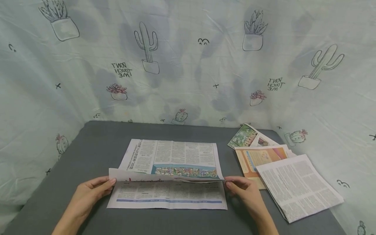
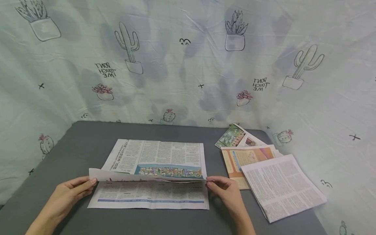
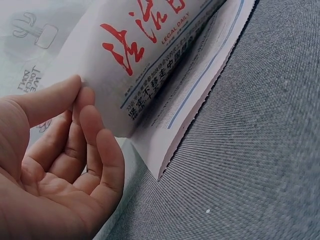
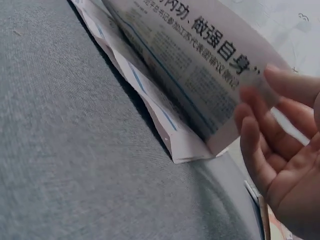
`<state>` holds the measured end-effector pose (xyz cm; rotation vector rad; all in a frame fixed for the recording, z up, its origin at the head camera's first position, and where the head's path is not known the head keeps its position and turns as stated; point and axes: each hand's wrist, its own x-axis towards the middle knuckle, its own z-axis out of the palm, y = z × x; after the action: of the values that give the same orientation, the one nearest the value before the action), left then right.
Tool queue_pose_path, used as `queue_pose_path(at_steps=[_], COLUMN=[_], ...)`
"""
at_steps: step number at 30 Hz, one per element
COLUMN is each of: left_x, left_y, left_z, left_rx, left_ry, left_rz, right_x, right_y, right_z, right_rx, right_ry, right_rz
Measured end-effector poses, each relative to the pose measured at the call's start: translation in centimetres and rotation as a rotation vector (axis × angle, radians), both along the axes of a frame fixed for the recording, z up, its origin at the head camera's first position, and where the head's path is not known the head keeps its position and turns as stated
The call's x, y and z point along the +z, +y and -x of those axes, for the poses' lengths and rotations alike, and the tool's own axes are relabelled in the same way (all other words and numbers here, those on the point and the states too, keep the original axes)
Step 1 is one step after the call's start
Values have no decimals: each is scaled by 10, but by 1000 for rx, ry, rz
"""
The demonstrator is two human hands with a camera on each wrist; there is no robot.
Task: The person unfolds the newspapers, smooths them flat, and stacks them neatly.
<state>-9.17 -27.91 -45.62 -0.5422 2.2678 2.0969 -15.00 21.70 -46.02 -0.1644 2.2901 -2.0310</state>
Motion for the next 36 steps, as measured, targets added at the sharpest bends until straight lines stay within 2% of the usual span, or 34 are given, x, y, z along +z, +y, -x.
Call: queue_pose_path(at_steps=[6, 12, 19, 31, 36], left_x=[0, -2, -2, -5, -5], left_y=[1, 1, 0, -2, -3], left_z=[1, 2, 1, 2, 2], left_rx=[-2, -5, -6, -11, -17], left_ry=[-3, -23, -58, -22, -26], left_rz=[-26, -15, -12, -35, -4], right_x=[-1, 0, 0, 0, 1], right_y=[-4, -7, -10, -14, -14], right_z=[1, 0, 1, 3, 5], right_rx=[-74, -134, -166, -166, -174], right_ry=[-111, -157, -168, -163, -146], right_rz=[10, -27, -68, -107, -112])
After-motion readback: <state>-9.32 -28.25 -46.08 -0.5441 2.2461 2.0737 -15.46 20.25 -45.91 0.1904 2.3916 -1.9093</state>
